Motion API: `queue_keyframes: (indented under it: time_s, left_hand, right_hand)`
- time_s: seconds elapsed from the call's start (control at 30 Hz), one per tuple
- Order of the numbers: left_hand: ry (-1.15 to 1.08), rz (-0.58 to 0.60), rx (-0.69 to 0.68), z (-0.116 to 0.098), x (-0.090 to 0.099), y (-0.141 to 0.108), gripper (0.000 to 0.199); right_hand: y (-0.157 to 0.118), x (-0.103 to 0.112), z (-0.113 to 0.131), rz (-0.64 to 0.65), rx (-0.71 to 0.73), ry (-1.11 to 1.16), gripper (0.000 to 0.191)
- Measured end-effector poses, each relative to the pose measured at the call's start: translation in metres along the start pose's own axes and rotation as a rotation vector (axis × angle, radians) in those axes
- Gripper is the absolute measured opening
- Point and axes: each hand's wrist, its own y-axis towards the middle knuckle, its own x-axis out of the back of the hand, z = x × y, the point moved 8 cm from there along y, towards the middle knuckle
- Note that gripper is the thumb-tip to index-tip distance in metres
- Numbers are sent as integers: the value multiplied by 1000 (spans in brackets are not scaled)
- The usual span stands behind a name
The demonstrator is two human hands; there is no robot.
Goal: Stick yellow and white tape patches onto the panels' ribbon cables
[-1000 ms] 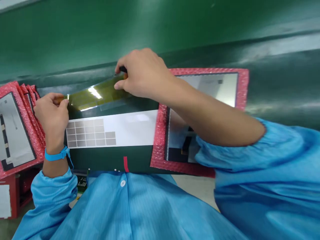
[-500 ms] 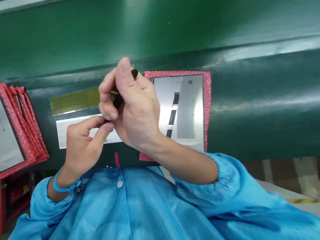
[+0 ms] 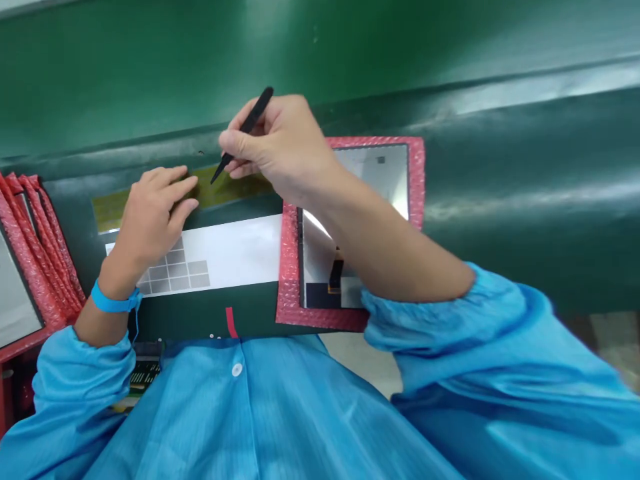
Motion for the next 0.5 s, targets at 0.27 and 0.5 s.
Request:
queue_keyframes:
  time_s: [0.27,0.5]
  left_hand:
    - [21,-50,-1,4,-11,-7,28]
    - [-126,-47,97,7,-14,-2,31]
  right_hand:
    - [0,-4,-11,94,-13,-141,40]
    - [-2,-2,-10,121,-35,-163,46]
